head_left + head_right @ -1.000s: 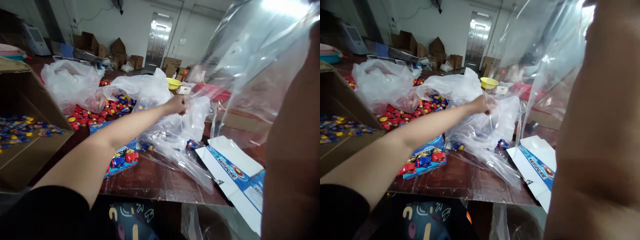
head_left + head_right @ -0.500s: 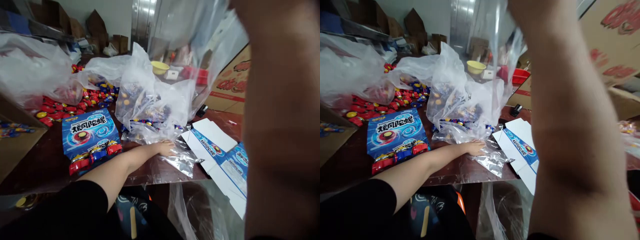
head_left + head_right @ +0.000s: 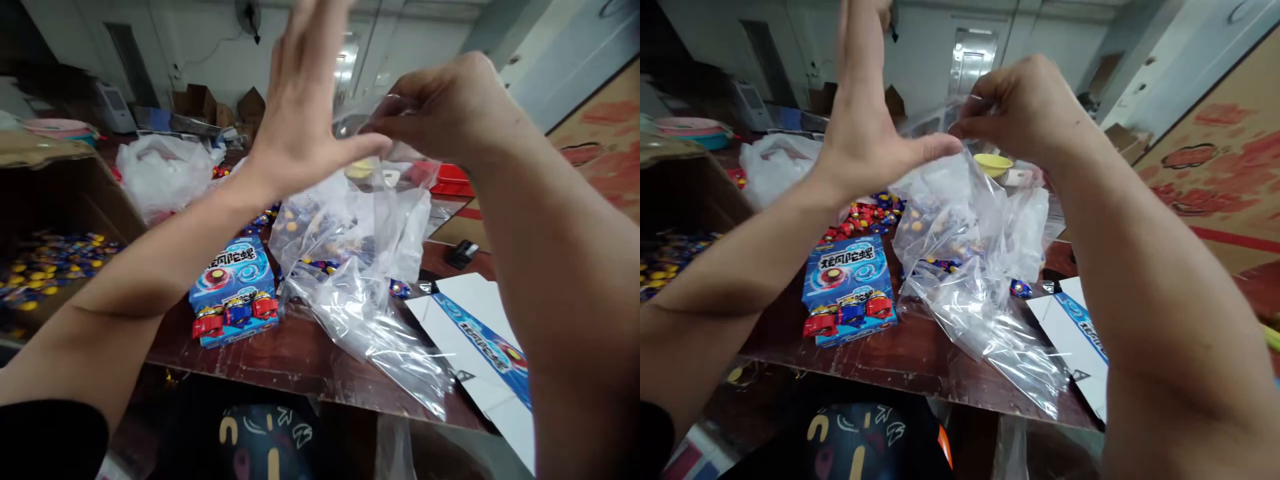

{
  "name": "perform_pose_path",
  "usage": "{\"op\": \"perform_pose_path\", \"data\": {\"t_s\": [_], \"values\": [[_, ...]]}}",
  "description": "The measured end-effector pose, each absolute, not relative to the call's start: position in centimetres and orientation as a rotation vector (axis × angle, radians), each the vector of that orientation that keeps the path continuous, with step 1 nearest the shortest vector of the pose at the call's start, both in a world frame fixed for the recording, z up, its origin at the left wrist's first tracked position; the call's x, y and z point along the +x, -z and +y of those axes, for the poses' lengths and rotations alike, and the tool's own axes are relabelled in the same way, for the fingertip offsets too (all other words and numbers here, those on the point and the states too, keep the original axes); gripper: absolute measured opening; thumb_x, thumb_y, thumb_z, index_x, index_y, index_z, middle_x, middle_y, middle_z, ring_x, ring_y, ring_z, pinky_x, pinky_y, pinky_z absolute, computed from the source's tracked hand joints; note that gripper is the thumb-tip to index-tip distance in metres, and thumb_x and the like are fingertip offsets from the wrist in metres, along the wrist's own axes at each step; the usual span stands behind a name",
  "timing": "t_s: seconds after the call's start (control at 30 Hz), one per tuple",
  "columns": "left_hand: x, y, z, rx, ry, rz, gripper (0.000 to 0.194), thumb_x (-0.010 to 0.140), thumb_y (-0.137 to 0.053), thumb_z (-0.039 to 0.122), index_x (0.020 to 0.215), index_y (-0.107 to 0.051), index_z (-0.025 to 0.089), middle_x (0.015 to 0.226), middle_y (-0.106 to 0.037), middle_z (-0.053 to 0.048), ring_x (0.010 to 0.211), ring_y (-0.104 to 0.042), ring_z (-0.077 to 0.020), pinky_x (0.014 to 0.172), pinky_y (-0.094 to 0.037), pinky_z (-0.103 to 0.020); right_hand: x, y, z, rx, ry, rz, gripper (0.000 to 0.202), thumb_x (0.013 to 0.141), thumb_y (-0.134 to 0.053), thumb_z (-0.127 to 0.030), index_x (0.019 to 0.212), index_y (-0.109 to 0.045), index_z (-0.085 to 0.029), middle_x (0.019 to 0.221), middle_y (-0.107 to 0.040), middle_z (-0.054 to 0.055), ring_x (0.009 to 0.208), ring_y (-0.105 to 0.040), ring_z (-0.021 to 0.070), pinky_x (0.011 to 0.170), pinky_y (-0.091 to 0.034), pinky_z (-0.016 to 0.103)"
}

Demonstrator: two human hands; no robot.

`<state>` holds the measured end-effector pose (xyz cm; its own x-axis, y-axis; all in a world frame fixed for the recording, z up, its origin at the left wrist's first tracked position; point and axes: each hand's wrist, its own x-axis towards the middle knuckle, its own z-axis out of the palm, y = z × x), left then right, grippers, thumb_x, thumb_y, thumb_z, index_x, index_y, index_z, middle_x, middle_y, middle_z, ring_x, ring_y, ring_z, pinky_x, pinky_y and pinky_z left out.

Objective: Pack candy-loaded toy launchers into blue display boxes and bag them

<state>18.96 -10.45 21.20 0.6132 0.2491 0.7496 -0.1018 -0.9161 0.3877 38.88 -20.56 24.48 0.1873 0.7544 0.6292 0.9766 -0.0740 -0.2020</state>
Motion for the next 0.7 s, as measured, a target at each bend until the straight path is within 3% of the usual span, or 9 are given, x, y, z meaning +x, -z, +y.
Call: {"op": "perform_pose_path", "data": {"t_s": [0.07,0.13,0.23,0.4,0.5,0.57,0.63,0.7], "values": [[18.5,-22.7,-7.8,2.379,-1.095,0.261,0.088,0.079,-0.096,0.028,0.156,-0.053,0.021,0.122,-0.071,-0.005,0.140,-0.065,-0.0318,0.103,-0.056,-0.035,36.5,-24.8,-20.2,-1.814,0.436,-1.662,0.026,0.094,-0.085,-0.038,0.099,-0.084,-0.012,0.072,-0.064,-0.004,0.066,-0.047,0.0011,0.064,-0.033,0.022],[18.0,-22.8,-5.5,2.268,-0.963,0.335,0.078,0.083,-0.088,0.013,0.153,-0.053,0.018,0.096,-0.071,0.000,0.111,-0.075,-0.0232,0.091,-0.056,-0.030,34.6,-25.4,-19.7,-1.796,0.400,-1.679,0.029,0.093,-0.087,-0.042,0.097,-0.084,-0.013,0.069,-0.064,-0.005,0.064,-0.047,0.0008,0.062,-0.031,0.022],[15.6,-22.8,-2.4,2.136,-1.076,0.417,0.062,0.085,-0.085,0.004,0.140,-0.061,0.021,0.082,-0.064,0.005,0.090,-0.067,-0.0145,0.086,-0.053,-0.027,33.7,-26.2,-18.9,-1.952,0.319,-1.730,0.029,0.090,-0.088,-0.042,0.106,-0.086,-0.017,0.071,-0.069,-0.008,0.066,-0.052,0.0006,0.069,-0.039,0.022],[7.9,-23.9,1.5,2.052,-1.252,0.481,0.060,0.086,-0.083,-0.001,0.136,-0.063,0.026,0.082,-0.066,0.006,0.091,-0.059,-0.0143,0.087,-0.052,-0.029,35.4,-26.4,-17.9,-2.057,0.286,-1.665,0.032,0.093,-0.083,-0.043,0.109,-0.085,-0.015,0.077,-0.075,-0.006,0.070,-0.058,0.0013,0.084,-0.047,0.031],[4.3,-23.7,2.7,2.090,-1.244,0.584,0.046,0.082,-0.088,0.005,0.121,-0.073,0.021,0.082,-0.069,0.004,0.081,-0.056,-0.0135,0.080,-0.050,-0.031,34.9,-25.8,-16.8,-1.715,0.280,-1.634,0.037,0.100,-0.073,-0.046,0.110,-0.079,-0.011,0.086,-0.078,-0.002,0.076,-0.063,0.0024,0.084,-0.047,0.035],[2.6,-23.2,2.9,2.146,-1.234,0.702,0.028,0.082,-0.094,0.018,0.104,-0.077,0.020,0.073,-0.065,0.003,0.073,-0.050,-0.0126,0.074,-0.047,-0.031,33.4,-25.7,-16.1,-1.582,0.271,-1.586,0.035,0.104,-0.070,-0.043,0.113,-0.076,-0.009,0.077,-0.073,-0.003,0.071,-0.062,0.0028,0.081,-0.048,0.036],[0.9,-23.2,2.7,2.181,-1.198,0.807,0.024,0.084,-0.096,0.029,0.092,-0.076,0.019,0.068,-0.061,0.003,0.071,-0.047,-0.0125,0.073,-0.046,-0.031,31.7,-26.2,-16.0,-1.534,0.243,-1.536,0.028,0.105,-0.071,-0.037,0.112,-0.075,-0.011,0.063,-0.061,-0.007,0.057,-0.054,0.0015,0.071,-0.046,0.032],[-1.4,-23.9,2.2,2.183,-1.162,0.848,0.023,0.087,-0.094,0.029,0.085,-0.074,0.018,0.065,-0.058,0.003,0.069,-0.045,-0.0115,0.073,-0.045,-0.030,30.9,-27.0,-16.5,-1.568,0.191,-1.575,0.026,0.102,-0.077,-0.038,0.101,-0.076,-0.013,0.056,-0.051,-0.009,0.049,-0.043,-0.0005,0.060,-0.039,0.025]]}}
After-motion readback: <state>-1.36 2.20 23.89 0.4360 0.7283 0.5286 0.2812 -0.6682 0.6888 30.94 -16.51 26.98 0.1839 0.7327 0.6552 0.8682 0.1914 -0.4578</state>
